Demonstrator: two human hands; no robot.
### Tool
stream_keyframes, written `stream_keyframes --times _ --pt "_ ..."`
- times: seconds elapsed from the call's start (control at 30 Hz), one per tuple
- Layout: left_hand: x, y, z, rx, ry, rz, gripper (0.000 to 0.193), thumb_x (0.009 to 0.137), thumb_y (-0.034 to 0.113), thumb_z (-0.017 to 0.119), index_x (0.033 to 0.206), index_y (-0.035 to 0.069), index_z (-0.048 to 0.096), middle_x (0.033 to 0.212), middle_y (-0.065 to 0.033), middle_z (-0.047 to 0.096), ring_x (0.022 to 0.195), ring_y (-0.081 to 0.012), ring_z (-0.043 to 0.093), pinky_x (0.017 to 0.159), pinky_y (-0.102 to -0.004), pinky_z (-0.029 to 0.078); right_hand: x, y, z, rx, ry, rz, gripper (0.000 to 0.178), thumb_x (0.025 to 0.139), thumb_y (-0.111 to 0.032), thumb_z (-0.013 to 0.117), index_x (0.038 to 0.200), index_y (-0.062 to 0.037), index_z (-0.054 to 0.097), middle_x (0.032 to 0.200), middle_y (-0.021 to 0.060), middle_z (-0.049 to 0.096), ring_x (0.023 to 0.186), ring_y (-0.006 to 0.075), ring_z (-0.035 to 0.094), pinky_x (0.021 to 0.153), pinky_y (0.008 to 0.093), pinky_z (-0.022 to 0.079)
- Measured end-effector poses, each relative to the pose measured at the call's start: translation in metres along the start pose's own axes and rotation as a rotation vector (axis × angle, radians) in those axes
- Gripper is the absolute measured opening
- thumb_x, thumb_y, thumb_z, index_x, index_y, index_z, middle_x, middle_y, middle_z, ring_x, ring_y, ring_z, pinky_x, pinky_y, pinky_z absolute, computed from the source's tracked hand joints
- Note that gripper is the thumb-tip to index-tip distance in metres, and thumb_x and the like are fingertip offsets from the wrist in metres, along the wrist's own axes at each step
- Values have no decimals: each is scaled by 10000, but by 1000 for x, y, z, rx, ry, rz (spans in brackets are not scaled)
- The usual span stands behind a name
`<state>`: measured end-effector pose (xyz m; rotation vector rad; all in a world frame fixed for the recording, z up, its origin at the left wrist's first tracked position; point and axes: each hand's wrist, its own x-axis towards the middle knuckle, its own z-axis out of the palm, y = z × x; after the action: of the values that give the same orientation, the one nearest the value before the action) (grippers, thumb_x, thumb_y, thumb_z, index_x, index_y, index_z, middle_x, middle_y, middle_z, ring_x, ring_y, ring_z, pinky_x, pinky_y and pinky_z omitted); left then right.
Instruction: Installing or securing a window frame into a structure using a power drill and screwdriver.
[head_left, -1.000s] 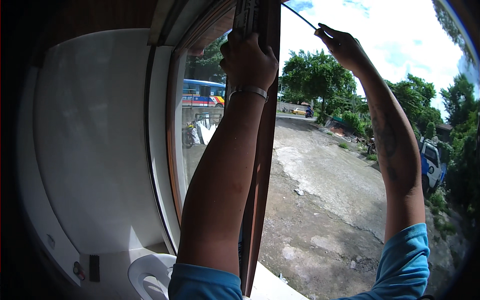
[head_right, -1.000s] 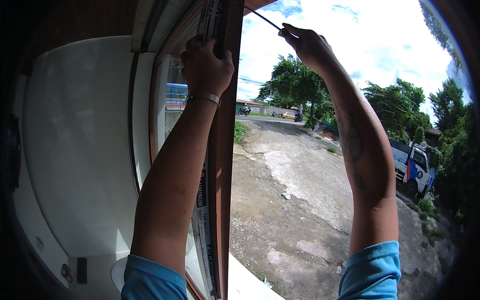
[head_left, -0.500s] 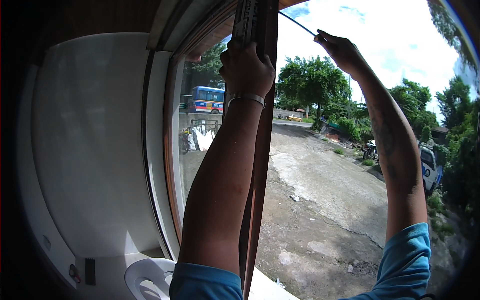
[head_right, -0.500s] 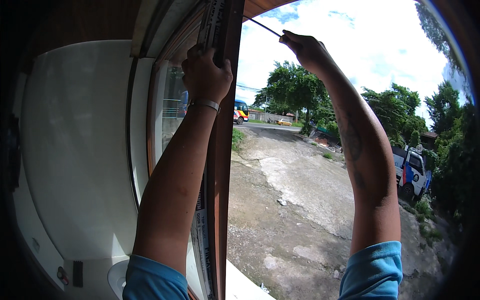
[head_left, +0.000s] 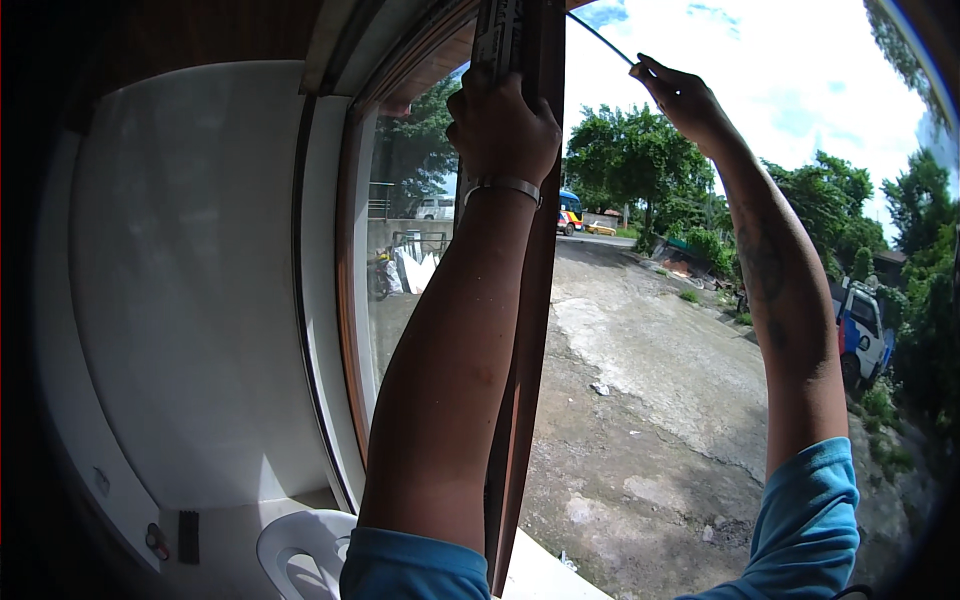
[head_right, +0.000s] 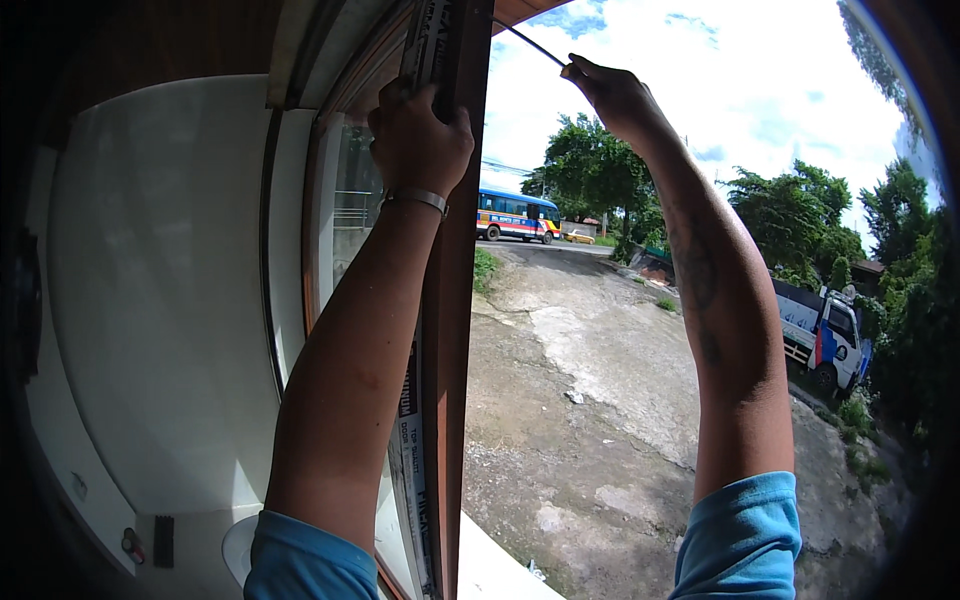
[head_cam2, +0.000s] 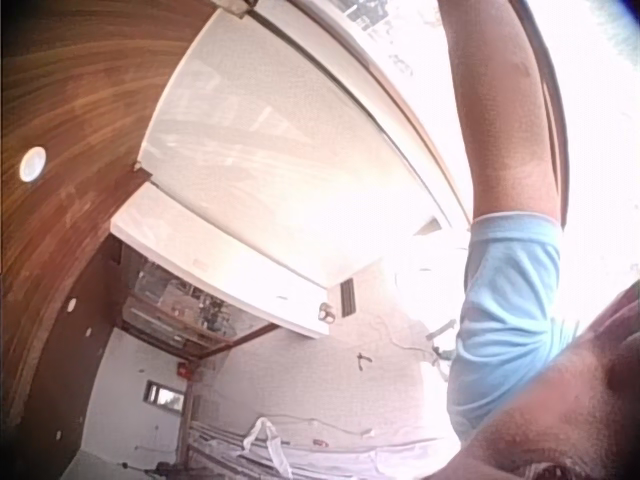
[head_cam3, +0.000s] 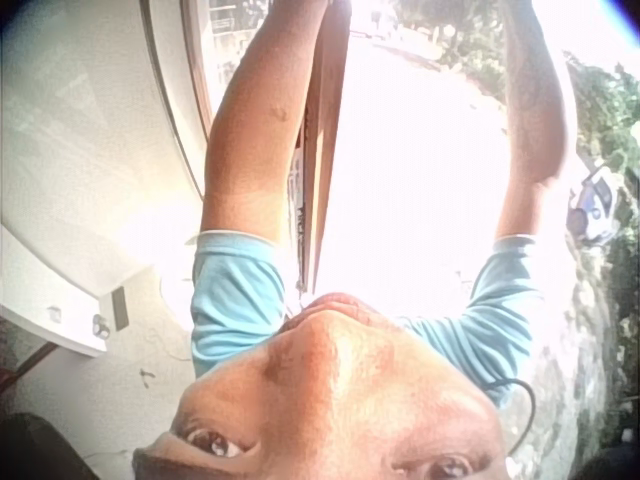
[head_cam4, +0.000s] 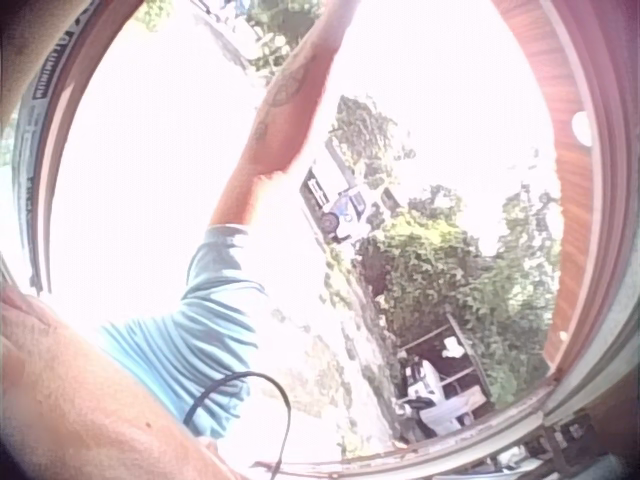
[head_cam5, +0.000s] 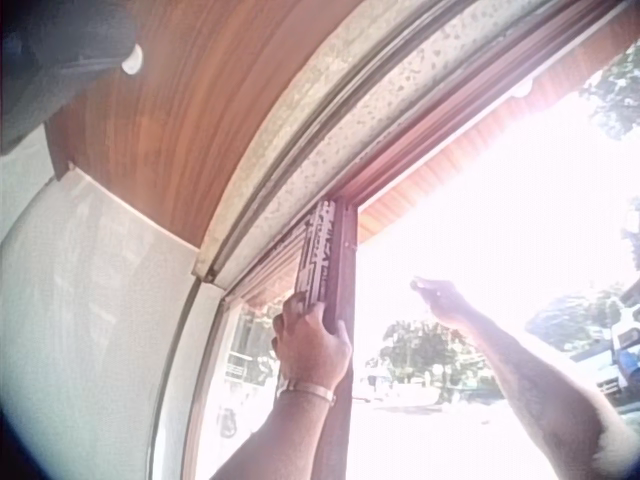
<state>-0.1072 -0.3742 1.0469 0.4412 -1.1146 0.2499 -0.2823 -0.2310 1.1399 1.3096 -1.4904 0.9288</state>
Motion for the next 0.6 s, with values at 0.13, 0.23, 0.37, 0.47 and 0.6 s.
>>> stream_keyframes --times 0.13,0.23,0.37,0.47,0.6 --pt "0 1 0 6 -13 -3 363 790 311 694 1105 131 672 1259 -131 507 1127 -367 532 810 -499 550 3 0 -5 14 112 -171 437 970 -476 510 1305 -210 598 611 -6 476 561 77 416 566 272 372" --pt "0 -3 -2 6 -9 -11 362 789 316 693 1100 130 673 1270 -130 505 1133 -368 531 810 -503 551 -1 -14 -11 19 67 -123 449 961 -486 518 1304 -209 598 602 -4 467 526 68 389 546 271 357" --pt "0 0 -1 8 -12 -6 359 789 317 693 1095 130 674 1269 -128 506 1129 -367 533 804 -508 553 -3 -19 -15 32 63 -46 448 949 -487 535 1293 -209 606 817 36 576 609 103 484 654 298 407" --pt "1 0 -1 8 -9 -5 362 791 319 692 1099 129 672 1265 -130 507 1124 -368 536 794 -508 555 -10 -32 -22 49 36 21 423 945 -481 545 1258 -210 627 813 16 562 595 92 486 597 285 379" --pt "1 3 -2 20 -31 -9 369 793 322 693 1104 125 668 1263 -134 506 1120 -370 537 789 -504 556 -11 -38 -35 61 -14 29 347 942 -477 559 1164 -232 665 585 -65 426 459 28 381 374 227 255"
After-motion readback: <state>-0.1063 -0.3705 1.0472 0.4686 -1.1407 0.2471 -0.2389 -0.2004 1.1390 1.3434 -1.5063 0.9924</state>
